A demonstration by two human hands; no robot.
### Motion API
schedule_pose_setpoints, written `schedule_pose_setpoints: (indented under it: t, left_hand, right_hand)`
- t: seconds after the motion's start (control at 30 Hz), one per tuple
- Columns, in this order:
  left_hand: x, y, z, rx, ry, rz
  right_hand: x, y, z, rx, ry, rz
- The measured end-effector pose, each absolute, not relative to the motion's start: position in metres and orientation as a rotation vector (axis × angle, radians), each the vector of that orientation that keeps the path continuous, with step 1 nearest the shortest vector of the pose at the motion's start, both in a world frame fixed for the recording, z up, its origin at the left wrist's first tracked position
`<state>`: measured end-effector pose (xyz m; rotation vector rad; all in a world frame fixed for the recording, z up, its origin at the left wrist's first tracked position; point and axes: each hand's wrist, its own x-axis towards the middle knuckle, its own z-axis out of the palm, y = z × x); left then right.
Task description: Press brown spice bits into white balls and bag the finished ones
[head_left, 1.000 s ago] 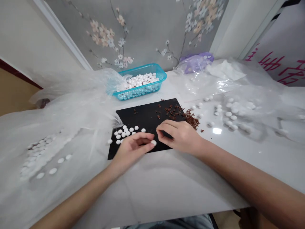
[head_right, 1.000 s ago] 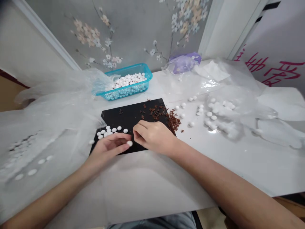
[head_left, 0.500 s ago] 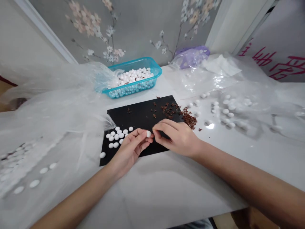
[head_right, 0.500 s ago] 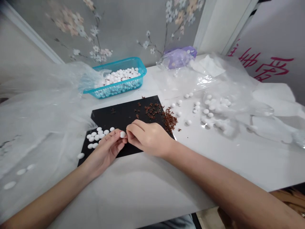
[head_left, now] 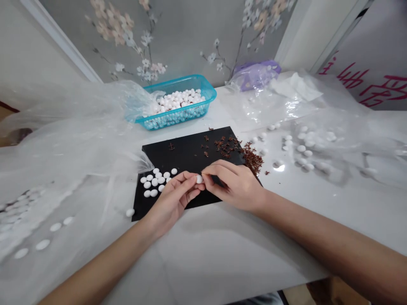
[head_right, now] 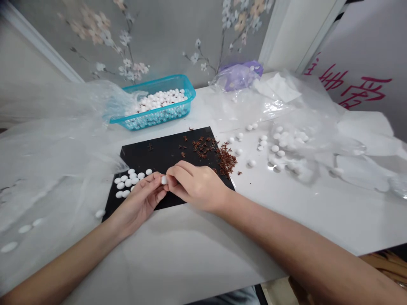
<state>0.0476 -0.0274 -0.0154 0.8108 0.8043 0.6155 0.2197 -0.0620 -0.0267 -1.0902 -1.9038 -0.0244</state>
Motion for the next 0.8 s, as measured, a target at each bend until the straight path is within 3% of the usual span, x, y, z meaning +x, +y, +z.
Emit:
schedule_pose_setpoints:
  t: [0.8]
  left_hand:
    - [0.0473, -0.0289, -0.0195, 0.796, 0.777, 0.683]
  right_hand:
    - [0.2175, -0.0598, -0.0278, -0.918, -1.853, 0.397]
